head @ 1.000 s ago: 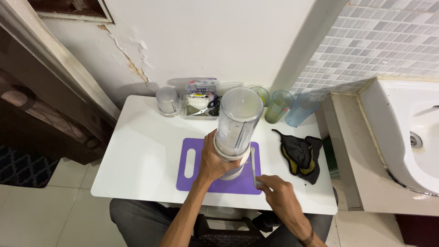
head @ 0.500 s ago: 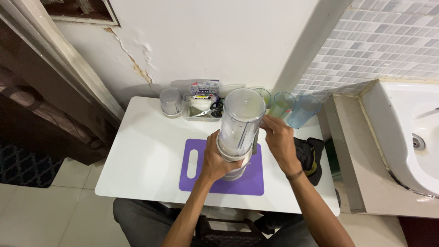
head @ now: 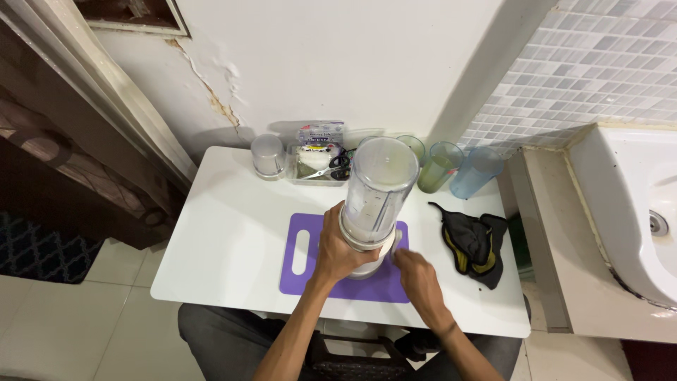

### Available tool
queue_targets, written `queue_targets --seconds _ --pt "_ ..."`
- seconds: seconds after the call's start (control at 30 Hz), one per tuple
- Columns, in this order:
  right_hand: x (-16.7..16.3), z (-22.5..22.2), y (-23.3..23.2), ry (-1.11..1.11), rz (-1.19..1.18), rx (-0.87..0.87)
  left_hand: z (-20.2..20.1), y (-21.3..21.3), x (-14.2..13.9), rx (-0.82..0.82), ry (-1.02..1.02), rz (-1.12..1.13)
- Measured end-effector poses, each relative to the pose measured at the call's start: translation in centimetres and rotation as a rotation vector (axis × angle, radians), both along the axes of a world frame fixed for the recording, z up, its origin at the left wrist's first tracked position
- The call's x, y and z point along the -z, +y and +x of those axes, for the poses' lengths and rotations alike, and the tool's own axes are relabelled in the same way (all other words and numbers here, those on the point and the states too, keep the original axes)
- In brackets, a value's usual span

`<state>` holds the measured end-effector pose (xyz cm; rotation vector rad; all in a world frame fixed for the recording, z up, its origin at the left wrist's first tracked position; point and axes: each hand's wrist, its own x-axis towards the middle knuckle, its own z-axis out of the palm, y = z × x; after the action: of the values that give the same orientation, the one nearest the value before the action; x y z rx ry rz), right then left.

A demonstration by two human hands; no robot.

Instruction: The person assembles a blender: they fit the blade assembly into the blender jar, pour liquid from a cup into the jar, attach the jar to the motor base, and hold the jar on the base while running the blender to mix the contents.

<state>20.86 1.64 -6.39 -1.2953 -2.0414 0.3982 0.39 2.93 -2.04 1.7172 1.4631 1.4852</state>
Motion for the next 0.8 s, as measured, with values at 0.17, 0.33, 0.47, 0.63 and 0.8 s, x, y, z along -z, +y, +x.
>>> queue_targets --seconds 0.17,0.33,0.47,0.63,0.8 --pt "-2.1 2.4 -4.0 0.025 -0.149 -0.041 0.1 0.0 -0.1 0.019 -0.035 -0.060" --pt "-7.1 3.9 -4.2 0.096 -0.099 -0.096 -0.1 0.1 -0.3 0.037 -0.026 -0.077" --pt "-11.1 3.1 -1.2 0.127 0.004 -0.049 0.0 0.1 -0.2 0.052 -0.041 -0.129" --pt "-13.0 0.9 4.1 0.160 0.137 0.025 -0.2 0.2 0.0 0.059 -0.037 -0.085" --pt "-9.8 -0.8 9.3 0.138 0.253 -0.014 -0.1 0.3 0.3 0.052 -0.036 -0.089"
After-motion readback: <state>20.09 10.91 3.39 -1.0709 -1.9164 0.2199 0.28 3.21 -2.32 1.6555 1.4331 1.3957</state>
